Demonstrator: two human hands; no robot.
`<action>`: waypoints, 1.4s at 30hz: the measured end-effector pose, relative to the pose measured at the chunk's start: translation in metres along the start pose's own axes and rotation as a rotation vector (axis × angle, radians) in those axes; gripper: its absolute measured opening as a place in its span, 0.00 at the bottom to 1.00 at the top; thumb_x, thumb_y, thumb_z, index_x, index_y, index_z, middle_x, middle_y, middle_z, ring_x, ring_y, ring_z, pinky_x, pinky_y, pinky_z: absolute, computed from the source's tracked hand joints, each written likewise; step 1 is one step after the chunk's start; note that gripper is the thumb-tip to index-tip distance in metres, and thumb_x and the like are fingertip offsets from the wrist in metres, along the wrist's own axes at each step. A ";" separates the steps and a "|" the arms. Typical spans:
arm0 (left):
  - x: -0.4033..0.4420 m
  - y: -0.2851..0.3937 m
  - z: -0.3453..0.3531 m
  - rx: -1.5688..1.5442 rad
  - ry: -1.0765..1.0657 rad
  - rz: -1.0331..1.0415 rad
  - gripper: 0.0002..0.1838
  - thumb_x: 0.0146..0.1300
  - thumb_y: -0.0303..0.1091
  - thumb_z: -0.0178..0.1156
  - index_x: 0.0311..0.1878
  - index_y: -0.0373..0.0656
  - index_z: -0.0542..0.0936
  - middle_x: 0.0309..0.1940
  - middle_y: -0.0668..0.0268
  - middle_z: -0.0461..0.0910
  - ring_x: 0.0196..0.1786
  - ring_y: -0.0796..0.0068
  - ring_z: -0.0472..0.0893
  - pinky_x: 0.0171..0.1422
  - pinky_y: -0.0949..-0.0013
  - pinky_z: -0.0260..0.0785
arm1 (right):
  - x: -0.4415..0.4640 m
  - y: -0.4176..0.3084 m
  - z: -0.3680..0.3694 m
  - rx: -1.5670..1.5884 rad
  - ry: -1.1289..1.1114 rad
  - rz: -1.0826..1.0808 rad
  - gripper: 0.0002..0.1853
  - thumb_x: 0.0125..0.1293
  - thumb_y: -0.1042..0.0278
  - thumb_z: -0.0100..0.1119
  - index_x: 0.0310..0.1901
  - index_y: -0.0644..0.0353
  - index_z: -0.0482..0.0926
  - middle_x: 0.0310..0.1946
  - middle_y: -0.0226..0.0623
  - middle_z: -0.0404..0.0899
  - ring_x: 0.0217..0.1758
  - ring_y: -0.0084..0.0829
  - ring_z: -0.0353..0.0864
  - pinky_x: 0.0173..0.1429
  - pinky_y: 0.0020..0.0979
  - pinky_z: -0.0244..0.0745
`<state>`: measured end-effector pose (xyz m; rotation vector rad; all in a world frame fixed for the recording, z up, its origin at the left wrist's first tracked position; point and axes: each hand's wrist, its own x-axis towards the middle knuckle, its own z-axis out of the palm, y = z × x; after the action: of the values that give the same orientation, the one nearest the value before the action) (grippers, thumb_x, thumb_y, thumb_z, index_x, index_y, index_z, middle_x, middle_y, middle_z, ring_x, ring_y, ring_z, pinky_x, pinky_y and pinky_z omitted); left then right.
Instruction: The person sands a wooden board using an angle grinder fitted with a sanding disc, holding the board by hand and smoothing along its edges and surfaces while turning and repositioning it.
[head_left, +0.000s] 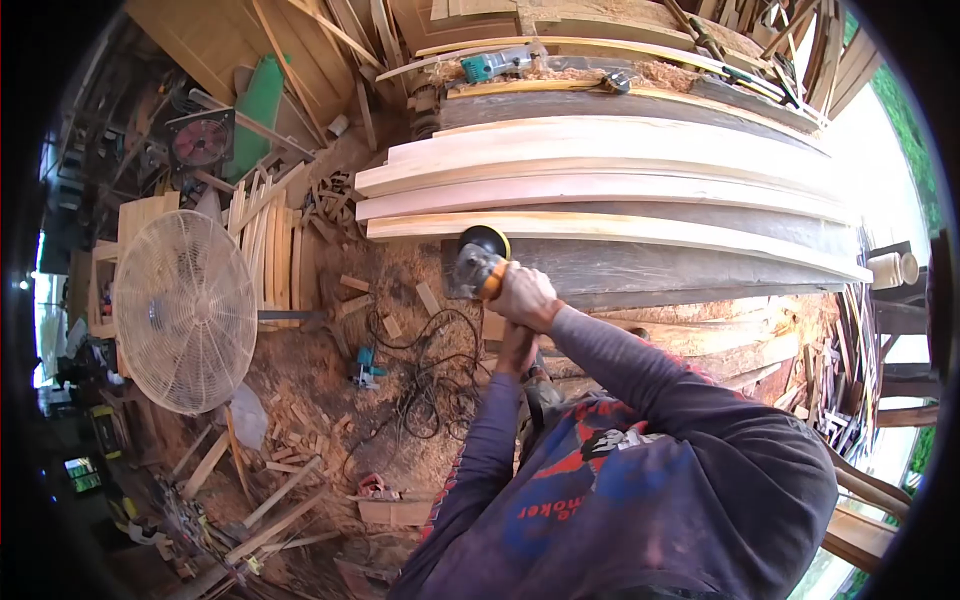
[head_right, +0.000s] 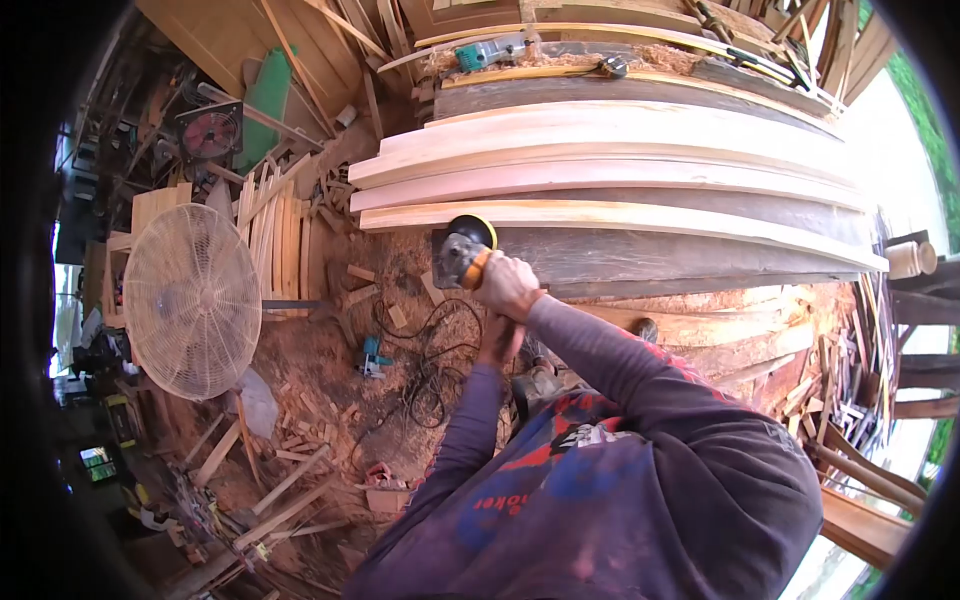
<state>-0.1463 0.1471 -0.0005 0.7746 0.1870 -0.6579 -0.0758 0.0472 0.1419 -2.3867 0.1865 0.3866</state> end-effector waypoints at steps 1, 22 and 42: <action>0.001 -0.012 0.018 0.025 -0.031 -0.018 0.37 0.73 0.37 0.68 0.80 0.45 0.63 0.72 0.65 0.72 0.73 0.67 0.74 0.75 0.58 0.71 | -0.010 0.017 -0.009 -0.006 0.034 0.041 0.37 0.56 0.42 0.75 0.49 0.74 0.79 0.39 0.59 0.89 0.45 0.55 0.92 0.52 0.46 0.87; 0.062 -0.361 0.331 0.828 -0.674 -0.363 0.40 0.64 0.29 0.73 0.77 0.34 0.66 0.71 0.51 0.75 0.70 0.60 0.78 0.73 0.59 0.73 | -0.272 0.456 -0.223 0.190 0.656 0.394 0.29 0.49 0.57 0.79 0.50 0.64 0.81 0.38 0.57 0.89 0.45 0.58 0.89 0.52 0.51 0.84; 0.218 -0.209 0.364 2.103 -0.611 0.721 0.33 0.61 0.50 0.75 0.63 0.42 0.77 0.54 0.51 0.80 0.60 0.46 0.78 0.64 0.44 0.69 | -0.531 0.637 -0.214 0.451 1.265 0.929 0.12 0.55 0.60 0.78 0.39 0.54 0.91 0.35 0.39 0.89 0.36 0.36 0.90 0.42 0.38 0.85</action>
<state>-0.1313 -0.3230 0.0498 2.3612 -1.5532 -0.1244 -0.6813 -0.5541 0.0687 -1.6139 1.7312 -0.7539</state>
